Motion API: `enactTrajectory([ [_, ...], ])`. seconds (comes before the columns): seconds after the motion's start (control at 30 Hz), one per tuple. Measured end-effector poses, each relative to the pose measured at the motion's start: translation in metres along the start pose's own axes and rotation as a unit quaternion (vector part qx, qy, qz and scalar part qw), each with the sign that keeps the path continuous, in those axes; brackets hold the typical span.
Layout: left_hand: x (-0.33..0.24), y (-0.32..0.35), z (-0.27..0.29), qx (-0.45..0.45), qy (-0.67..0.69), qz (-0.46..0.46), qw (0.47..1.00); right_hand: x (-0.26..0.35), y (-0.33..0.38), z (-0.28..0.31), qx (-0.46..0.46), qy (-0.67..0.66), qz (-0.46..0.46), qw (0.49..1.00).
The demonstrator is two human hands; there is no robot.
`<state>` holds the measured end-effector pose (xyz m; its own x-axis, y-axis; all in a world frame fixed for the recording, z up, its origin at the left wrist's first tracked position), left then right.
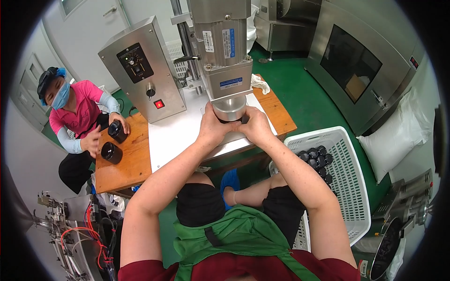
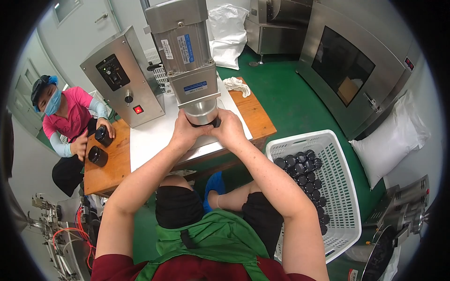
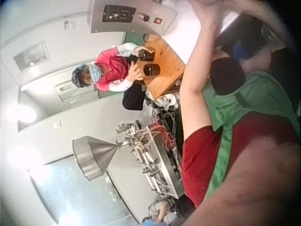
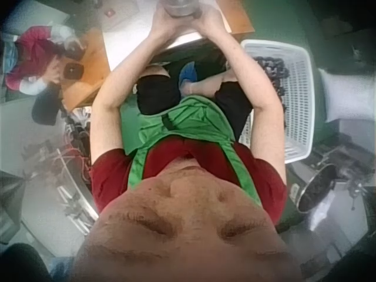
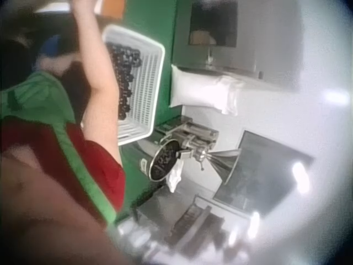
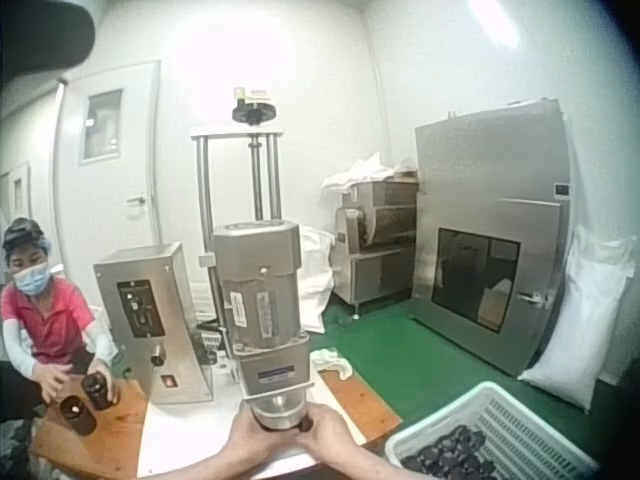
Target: Operating a capping machine to seal lids onto black jars in an industrial facility.
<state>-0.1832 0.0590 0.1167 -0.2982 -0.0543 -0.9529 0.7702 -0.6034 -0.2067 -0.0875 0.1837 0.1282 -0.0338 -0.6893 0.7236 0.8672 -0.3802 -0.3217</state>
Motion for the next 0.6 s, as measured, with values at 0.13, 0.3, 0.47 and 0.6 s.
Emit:
enactTrajectory([
  [0.13, -0.005, -0.002, 0.001, -0.003, 0.036, -0.011, 0.999, 0.008, 0.000, 0.000, -0.009, 0.035, 0.024, 0.999],
  [0.3, -0.023, 0.045, 0.002, -0.034, -0.013, -0.069, 0.997, 0.029, 0.049, 0.010, 0.043, 0.008, 0.056, 0.998],
  [0.47, -0.039, 0.131, -0.021, 0.078, 0.064, -0.012, 0.995, 0.032, 0.128, 0.035, 0.097, -0.033, 0.046, 0.994],
  [0.6, -0.040, 0.156, -0.061, 0.210, 0.008, 0.035, 0.977, 0.027, 0.170, 0.049, 0.097, 0.058, 0.044, 0.993],
])
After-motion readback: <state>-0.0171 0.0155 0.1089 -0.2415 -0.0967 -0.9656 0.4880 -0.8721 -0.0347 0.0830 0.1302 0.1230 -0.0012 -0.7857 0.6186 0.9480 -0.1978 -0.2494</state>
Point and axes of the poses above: each hand's wrist, its own y-axis away from the middle knuckle, its own z-axis out of the back of the hand, x = y × z, the point moved 5 cm from there along -y, towards the middle knuckle, and after that the axes turned 6 degrees about y, right-handed, at the moved point
